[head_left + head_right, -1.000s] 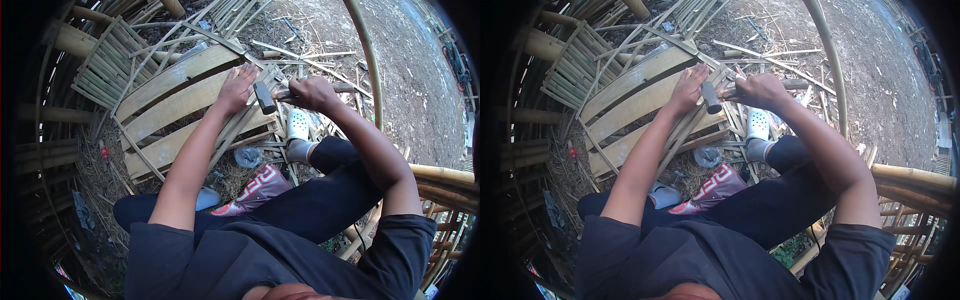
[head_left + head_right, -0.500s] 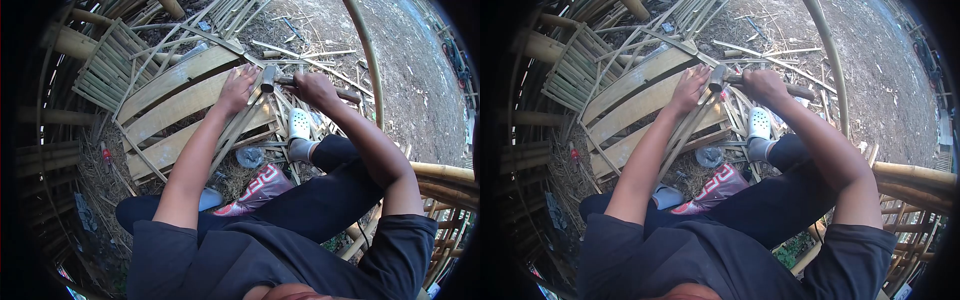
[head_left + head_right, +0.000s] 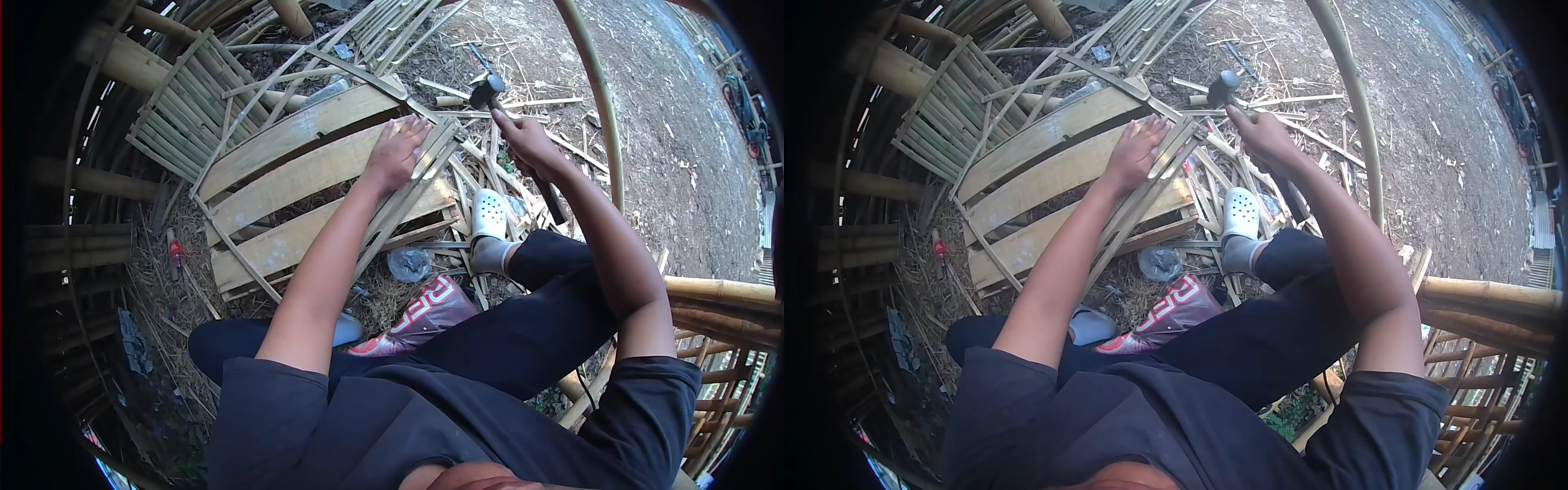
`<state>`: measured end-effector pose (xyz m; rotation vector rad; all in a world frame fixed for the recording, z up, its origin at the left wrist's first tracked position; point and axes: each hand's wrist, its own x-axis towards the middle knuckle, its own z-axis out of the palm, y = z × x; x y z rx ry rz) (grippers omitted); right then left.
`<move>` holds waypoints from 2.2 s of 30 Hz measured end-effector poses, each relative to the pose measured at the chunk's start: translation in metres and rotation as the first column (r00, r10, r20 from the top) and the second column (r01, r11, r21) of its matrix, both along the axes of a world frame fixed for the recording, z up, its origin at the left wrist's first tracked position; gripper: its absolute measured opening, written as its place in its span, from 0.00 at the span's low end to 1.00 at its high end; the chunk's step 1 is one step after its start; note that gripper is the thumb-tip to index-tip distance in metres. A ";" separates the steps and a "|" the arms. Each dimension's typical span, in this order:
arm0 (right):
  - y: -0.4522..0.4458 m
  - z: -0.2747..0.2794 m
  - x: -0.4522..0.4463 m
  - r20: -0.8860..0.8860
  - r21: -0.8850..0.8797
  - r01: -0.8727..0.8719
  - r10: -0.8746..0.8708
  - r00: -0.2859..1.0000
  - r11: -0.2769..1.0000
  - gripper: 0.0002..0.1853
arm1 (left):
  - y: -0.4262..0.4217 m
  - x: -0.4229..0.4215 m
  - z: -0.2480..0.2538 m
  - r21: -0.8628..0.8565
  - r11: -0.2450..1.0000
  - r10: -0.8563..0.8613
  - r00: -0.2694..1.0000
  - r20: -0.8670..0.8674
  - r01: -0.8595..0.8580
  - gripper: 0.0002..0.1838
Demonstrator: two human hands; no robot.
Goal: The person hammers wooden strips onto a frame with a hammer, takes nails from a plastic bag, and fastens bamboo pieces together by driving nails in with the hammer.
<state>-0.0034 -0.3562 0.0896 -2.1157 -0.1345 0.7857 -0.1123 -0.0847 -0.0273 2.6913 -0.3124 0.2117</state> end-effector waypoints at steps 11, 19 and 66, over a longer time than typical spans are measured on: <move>0.010 -0.012 0.034 -0.216 0.209 0.170 -0.124 0.968 0.963 0.20 | -0.010 0.004 0.012 0.157 0.985 0.090 0.988 -0.122 -0.070 0.32; 0.048 -0.003 0.004 0.082 -0.073 0.025 -0.019 0.996 0.997 0.33 | -0.008 0.003 0.003 0.103 0.990 0.099 0.993 -0.070 -0.091 0.32; 0.093 0.039 -0.046 0.267 -0.317 -0.122 0.212 0.940 0.941 0.34 | -0.002 0.005 -0.001 -0.130 0.984 0.119 0.993 -0.005 -0.118 0.30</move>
